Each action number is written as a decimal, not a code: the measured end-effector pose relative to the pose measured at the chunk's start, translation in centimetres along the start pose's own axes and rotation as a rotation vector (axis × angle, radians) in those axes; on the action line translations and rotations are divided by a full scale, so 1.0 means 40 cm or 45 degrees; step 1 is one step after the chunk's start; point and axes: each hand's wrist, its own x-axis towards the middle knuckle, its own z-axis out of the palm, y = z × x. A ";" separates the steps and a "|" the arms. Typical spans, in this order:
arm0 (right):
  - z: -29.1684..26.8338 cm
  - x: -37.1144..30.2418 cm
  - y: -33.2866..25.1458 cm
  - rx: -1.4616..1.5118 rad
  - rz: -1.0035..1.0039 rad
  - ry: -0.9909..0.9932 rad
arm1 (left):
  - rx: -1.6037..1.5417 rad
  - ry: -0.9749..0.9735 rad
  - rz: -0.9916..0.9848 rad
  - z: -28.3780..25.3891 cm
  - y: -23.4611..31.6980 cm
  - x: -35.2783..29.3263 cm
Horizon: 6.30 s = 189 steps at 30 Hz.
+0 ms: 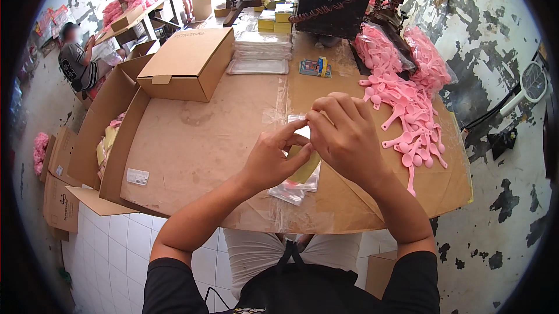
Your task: Packaging product cards and pink plastic spoons into small plastic bags at a workstation.
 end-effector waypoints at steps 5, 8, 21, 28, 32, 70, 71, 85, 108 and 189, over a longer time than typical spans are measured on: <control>0.013 0.010 0.020 -0.090 0.001 -0.093 | 0.284 0.026 0.186 0.012 -0.001 -0.006; 0.018 0.002 0.084 0.157 0.244 -0.022 | 0.121 -0.018 0.097 -0.005 0.015 0.012; -0.305 -0.727 0.704 0.594 1.711 0.399 | -0.336 0.010 -0.178 -0.013 -0.027 0.033; -0.228 -0.553 0.491 -0.457 1.153 -0.110 | -0.392 -0.038 -0.310 -0.002 -0.036 0.037; -0.074 -0.314 0.245 0.814 1.084 -0.234 | -0.444 -0.010 -0.293 0.002 -0.052 0.035; 0.133 -0.229 0.145 1.786 1.061 -0.429 | -0.379 -0.161 -0.287 -0.027 -0.113 0.040; 0.133 -0.229 0.143 1.786 1.060 -0.429 | -0.360 -0.142 -0.315 -0.023 -0.110 0.041; 0.132 -0.214 0.109 1.940 0.968 -0.401 | -0.371 -0.076 -0.403 -0.017 -0.122 0.044; 0.160 -0.232 0.030 0.781 0.353 -0.326 | -0.718 1.451 0.019 -0.666 -0.137 -0.225; 0.056 -0.232 0.172 1.415 1.064 -0.434 | -0.205 -0.275 -0.378 0.027 -0.032 0.027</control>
